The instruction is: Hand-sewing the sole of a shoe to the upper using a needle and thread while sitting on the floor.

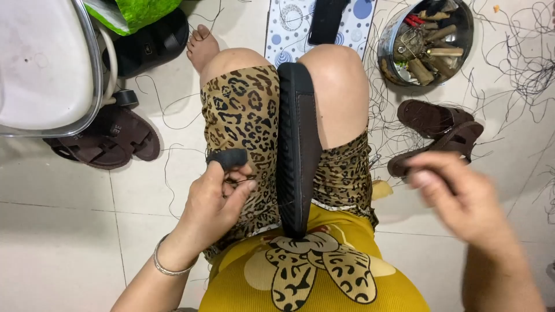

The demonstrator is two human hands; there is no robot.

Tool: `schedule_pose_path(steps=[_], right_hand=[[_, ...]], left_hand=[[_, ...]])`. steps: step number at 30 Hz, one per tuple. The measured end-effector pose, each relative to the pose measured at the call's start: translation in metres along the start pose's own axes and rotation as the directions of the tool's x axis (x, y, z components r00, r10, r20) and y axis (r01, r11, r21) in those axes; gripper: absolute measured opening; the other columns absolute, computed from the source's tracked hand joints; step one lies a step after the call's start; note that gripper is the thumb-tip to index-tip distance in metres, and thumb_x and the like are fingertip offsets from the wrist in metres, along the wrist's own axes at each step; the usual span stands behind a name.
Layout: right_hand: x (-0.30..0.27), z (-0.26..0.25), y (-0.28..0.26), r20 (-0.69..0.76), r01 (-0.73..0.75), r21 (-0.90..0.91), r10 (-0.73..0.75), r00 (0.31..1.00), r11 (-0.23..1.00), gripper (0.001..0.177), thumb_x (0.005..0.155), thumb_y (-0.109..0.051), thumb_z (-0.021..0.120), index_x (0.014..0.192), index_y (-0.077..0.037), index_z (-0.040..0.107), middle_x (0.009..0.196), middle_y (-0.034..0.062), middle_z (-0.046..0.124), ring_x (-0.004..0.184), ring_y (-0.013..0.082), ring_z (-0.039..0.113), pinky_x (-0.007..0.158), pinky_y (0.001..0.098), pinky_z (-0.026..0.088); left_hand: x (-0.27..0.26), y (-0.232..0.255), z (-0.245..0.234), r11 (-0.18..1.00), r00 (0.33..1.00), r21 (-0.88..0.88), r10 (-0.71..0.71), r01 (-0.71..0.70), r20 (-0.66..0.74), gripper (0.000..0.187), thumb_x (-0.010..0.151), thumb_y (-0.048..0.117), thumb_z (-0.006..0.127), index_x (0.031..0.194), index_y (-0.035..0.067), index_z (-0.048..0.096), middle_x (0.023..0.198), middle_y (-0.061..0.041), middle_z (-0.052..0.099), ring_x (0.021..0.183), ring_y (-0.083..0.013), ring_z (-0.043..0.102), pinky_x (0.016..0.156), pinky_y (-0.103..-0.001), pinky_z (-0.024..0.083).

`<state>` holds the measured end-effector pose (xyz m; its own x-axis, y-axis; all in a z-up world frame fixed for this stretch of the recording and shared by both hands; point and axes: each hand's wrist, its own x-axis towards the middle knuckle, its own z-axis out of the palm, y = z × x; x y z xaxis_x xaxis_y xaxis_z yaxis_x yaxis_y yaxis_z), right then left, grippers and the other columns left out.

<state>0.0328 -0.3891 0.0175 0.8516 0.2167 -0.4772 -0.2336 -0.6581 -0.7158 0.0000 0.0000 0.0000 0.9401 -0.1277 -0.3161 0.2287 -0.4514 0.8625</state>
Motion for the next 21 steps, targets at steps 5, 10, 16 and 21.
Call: schedule_pose_path(steps=[5,10,16,21], right_hand=[[0.015,0.069,-0.027,0.224,0.398,0.004,-0.389,0.894,0.917,0.033,0.091,-0.018,0.064,0.123,-0.018,0.07,0.101,0.0041,0.077,0.073,0.0133,0.071,0.064,0.0243,0.061],[0.021,0.075,-0.049,0.263,0.509,-0.107,-0.469,0.843,0.854,0.042,0.081,-0.004,0.071,0.121,-0.019,0.075,0.08,0.003,0.074,0.048,0.0104,0.061,0.037,0.0229,0.05],[0.019,0.072,-0.066,0.291,0.576,-0.269,-0.505,0.813,0.772,0.046,0.076,-0.004,0.073,0.12,-0.015,0.075,0.066,0.0024,0.059,0.042,0.0156,0.054,0.037,0.0318,0.047],[0.025,0.089,-0.086,0.327,0.547,-0.495,-0.439,0.837,0.675,0.015,0.095,-0.022,0.064,0.097,-0.01,0.055,0.072,0.008,0.063,0.041,0.0255,0.06,0.033,0.0408,0.047]], left_hand=[[0.002,0.007,0.007,0.946,0.955,0.131,0.288,-0.295,0.068,0.059,0.086,0.006,0.072,0.136,-0.009,0.045,0.122,-0.02,0.056,0.098,-0.0254,0.056,0.085,-0.032,0.051],[0.005,0.02,0.012,0.914,0.921,0.162,0.344,-0.373,0.18,0.09,0.074,0.022,0.087,0.143,-0.011,0.039,0.154,-0.034,0.039,0.14,-0.043,0.049,0.111,-0.041,0.05],[0.009,0.015,0.024,0.897,0.91,0.234,0.308,-0.375,0.279,0.066,0.073,0.029,0.088,0.114,-0.012,0.059,0.157,-0.035,0.032,0.093,-0.0307,0.074,0.06,-0.029,0.059],[0.008,-0.004,0.037,0.852,0.896,0.288,0.387,-0.438,0.219,0.091,0.076,0.044,0.083,0.141,-0.009,0.049,0.156,-0.032,0.036,0.067,-0.0194,0.07,0.054,-0.026,0.057]])
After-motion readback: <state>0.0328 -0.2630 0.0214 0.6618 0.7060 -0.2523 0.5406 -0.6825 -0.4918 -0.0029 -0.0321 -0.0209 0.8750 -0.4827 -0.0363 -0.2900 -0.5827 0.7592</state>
